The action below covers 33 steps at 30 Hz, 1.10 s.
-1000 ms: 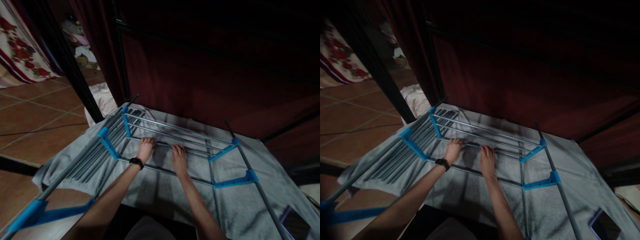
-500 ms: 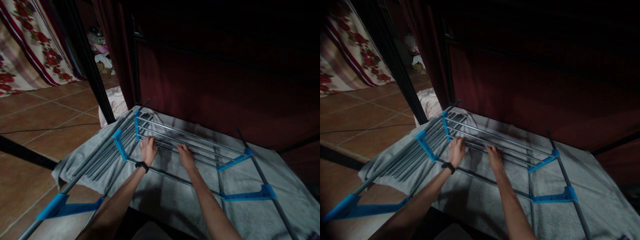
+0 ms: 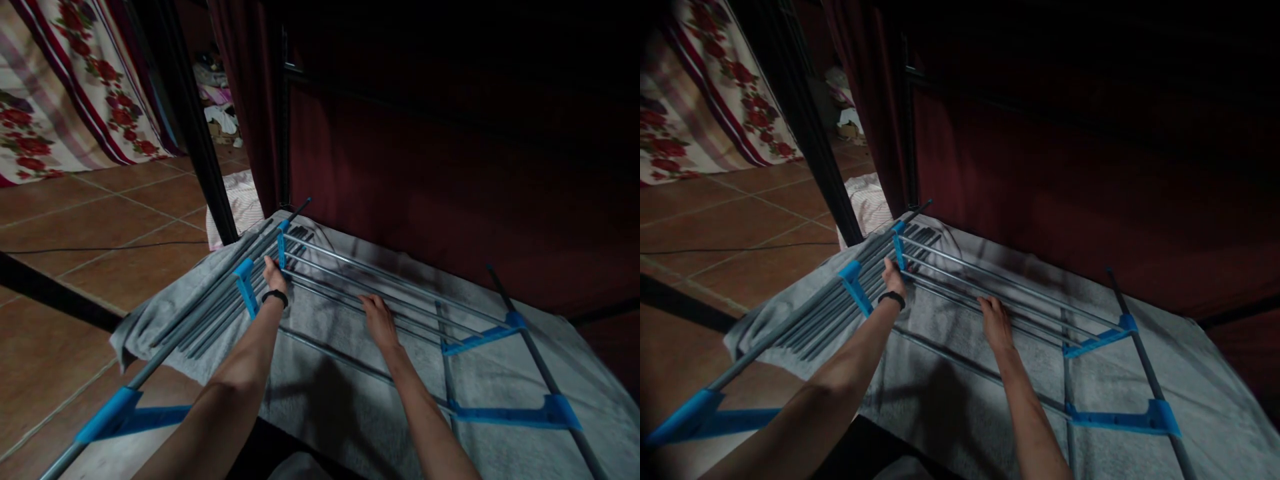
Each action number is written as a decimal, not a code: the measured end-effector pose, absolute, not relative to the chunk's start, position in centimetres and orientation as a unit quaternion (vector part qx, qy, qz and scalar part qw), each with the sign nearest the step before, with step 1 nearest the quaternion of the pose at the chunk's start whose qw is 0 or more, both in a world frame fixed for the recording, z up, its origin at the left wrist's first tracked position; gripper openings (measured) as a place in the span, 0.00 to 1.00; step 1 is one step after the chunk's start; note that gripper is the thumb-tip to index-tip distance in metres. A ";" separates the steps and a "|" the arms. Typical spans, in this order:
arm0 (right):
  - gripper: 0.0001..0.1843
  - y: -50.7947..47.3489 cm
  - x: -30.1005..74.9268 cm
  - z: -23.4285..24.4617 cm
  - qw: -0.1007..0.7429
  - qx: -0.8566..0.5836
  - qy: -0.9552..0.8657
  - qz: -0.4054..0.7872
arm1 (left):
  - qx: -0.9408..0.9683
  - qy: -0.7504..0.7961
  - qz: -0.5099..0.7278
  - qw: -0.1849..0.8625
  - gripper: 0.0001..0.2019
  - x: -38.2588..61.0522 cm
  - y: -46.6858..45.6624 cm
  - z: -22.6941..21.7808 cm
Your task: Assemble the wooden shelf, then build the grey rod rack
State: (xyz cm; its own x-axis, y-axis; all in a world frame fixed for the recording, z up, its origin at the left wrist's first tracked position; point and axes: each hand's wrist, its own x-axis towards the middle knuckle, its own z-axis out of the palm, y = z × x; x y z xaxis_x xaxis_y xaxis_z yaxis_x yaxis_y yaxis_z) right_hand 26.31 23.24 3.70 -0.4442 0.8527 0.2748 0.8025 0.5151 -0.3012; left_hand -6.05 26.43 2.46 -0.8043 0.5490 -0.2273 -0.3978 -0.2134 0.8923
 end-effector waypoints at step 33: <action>0.20 26.4 4.3 7.5 0.012 -0.325 -0.943 0.063 | 0.051 0.517 0.785 0.337 0.28 -6.9 27.9 0.0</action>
